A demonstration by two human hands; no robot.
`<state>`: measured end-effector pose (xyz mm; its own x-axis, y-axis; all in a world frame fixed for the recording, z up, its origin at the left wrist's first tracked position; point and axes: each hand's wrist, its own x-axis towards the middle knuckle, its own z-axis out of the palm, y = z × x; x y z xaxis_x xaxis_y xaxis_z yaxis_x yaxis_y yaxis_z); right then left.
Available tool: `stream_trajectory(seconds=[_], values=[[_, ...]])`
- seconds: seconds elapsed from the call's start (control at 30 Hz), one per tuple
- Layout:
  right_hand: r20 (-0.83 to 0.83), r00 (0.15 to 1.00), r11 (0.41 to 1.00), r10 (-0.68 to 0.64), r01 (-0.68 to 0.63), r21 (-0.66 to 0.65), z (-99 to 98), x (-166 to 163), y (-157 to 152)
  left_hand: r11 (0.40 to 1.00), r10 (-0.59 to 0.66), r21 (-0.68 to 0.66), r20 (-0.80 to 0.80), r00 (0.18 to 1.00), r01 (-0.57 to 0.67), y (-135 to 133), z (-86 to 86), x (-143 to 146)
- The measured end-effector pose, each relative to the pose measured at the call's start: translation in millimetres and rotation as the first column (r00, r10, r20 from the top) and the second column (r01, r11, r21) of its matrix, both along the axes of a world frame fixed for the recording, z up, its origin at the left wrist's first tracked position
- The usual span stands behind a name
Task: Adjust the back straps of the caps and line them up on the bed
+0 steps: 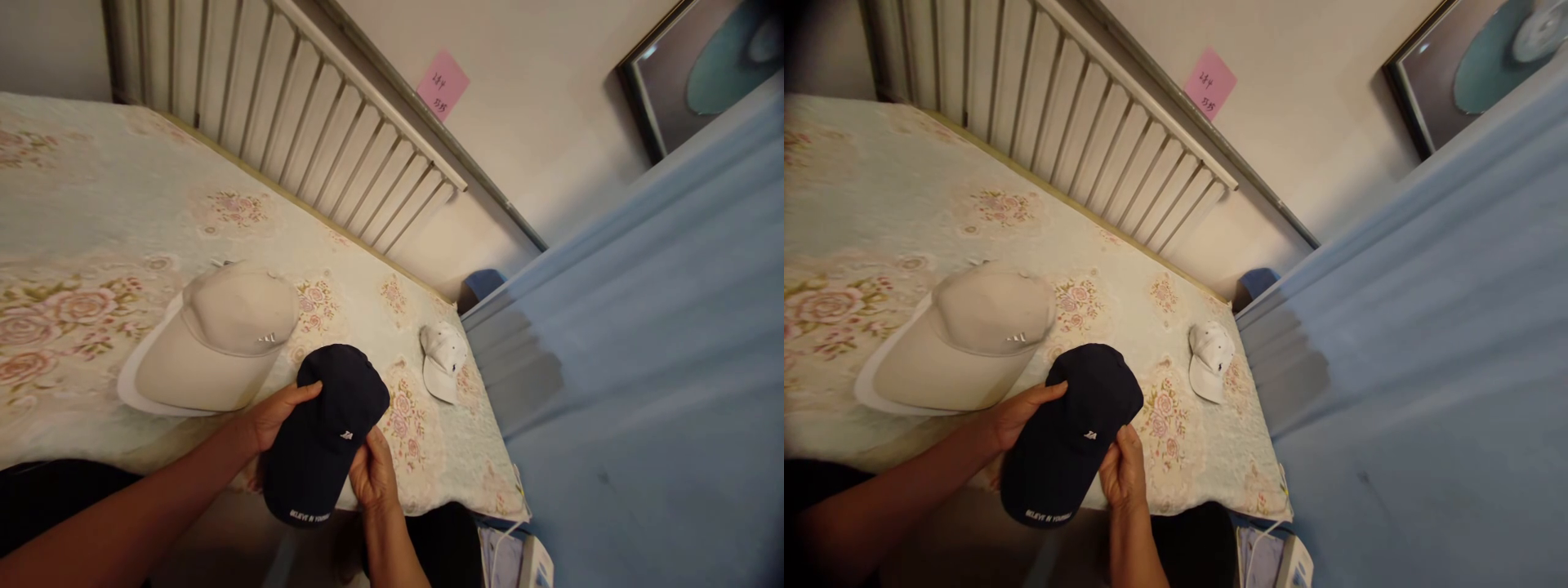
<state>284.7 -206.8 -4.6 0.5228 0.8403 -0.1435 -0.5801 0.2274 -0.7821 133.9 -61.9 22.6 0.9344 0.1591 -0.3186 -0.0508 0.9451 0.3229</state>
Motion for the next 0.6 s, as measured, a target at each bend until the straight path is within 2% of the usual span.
stream_trajectory(seconds=[0.23, 0.6], values=[[-0.018, 1.0, 1.0, 0.009, -0.009, 0.013, 0.3, -0.4, 0.4, 1.0, -0.017, -0.008, 0.031, 0.999, 0.017, -2.0, 0.8, -3.0], [-0.057, 0.998, 0.999, 0.009, -0.007, 0.038, -0.1, -0.5, 1.8, 0.993, 0.068, 0.089, 0.104, 0.992, -0.077, -0.9, -3.2, -2.9]])
